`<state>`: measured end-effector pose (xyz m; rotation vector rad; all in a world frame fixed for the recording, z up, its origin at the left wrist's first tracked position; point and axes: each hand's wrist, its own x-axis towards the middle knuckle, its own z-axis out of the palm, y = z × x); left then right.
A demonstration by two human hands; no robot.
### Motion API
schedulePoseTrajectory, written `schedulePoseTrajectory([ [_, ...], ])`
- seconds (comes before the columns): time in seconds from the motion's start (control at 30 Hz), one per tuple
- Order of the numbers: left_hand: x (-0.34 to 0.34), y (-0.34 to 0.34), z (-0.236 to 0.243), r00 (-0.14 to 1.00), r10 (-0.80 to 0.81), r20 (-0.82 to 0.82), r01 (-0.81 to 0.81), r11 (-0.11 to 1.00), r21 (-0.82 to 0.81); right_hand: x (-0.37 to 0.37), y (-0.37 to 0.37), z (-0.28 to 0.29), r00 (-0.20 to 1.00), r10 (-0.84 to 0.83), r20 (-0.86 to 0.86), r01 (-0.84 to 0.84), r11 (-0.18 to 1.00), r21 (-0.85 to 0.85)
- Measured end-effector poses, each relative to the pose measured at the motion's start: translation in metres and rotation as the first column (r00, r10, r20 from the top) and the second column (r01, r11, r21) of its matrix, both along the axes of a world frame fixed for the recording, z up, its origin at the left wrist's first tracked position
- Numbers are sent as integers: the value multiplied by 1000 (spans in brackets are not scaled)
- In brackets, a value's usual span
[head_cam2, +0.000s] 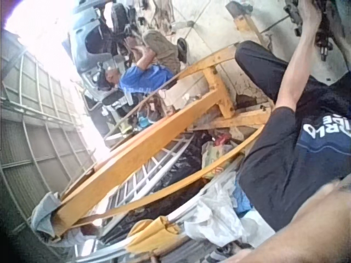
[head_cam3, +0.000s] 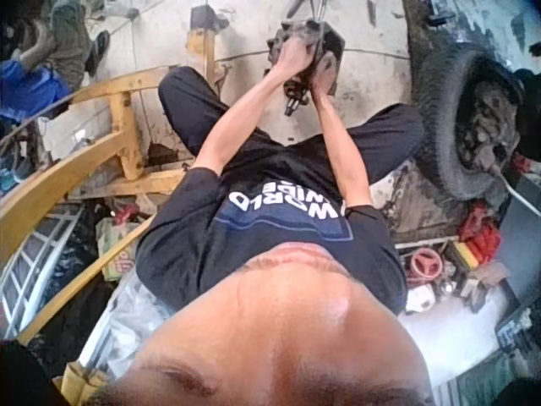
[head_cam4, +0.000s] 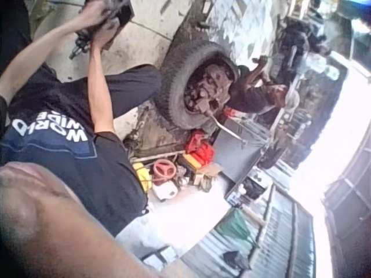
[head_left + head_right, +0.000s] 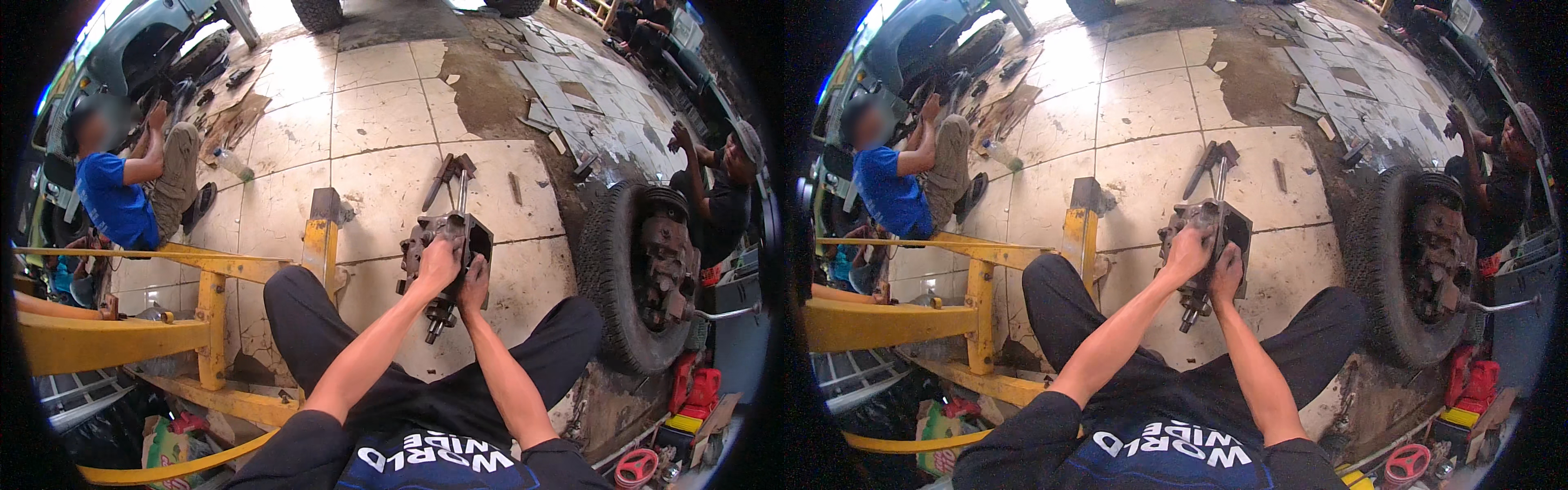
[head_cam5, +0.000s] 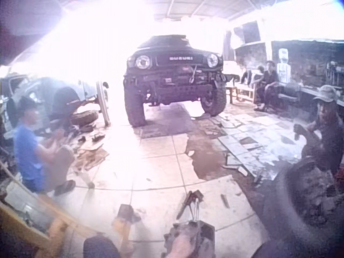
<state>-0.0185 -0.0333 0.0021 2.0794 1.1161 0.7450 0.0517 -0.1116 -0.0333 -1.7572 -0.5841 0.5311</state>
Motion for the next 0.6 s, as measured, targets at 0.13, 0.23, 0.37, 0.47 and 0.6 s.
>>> schedulePoseTrajectory([
  [0.13,12,19,4,996,17,-86,-19,1000,-17,-5,0,11,999,-15,32,14,1000,14],
  [0.23,21,26,-2,993,38,-114,-45,997,-66,-7,-3,8,1000,-6,2,6,1000,4],
  [0.37,12,1,-1,999,11,-32,-14,997,-78,5,3,1,998,-38,52,36,999,34],
  [0.47,26,22,1,991,111,-77,-110,994,15,-4,0,-1,1000,24,15,-23,999,-23],
  [0.6,9,18,-8,994,-67,-83,57,991,-122,-3,-1,10,999,-1,33,3,997,-78],
])
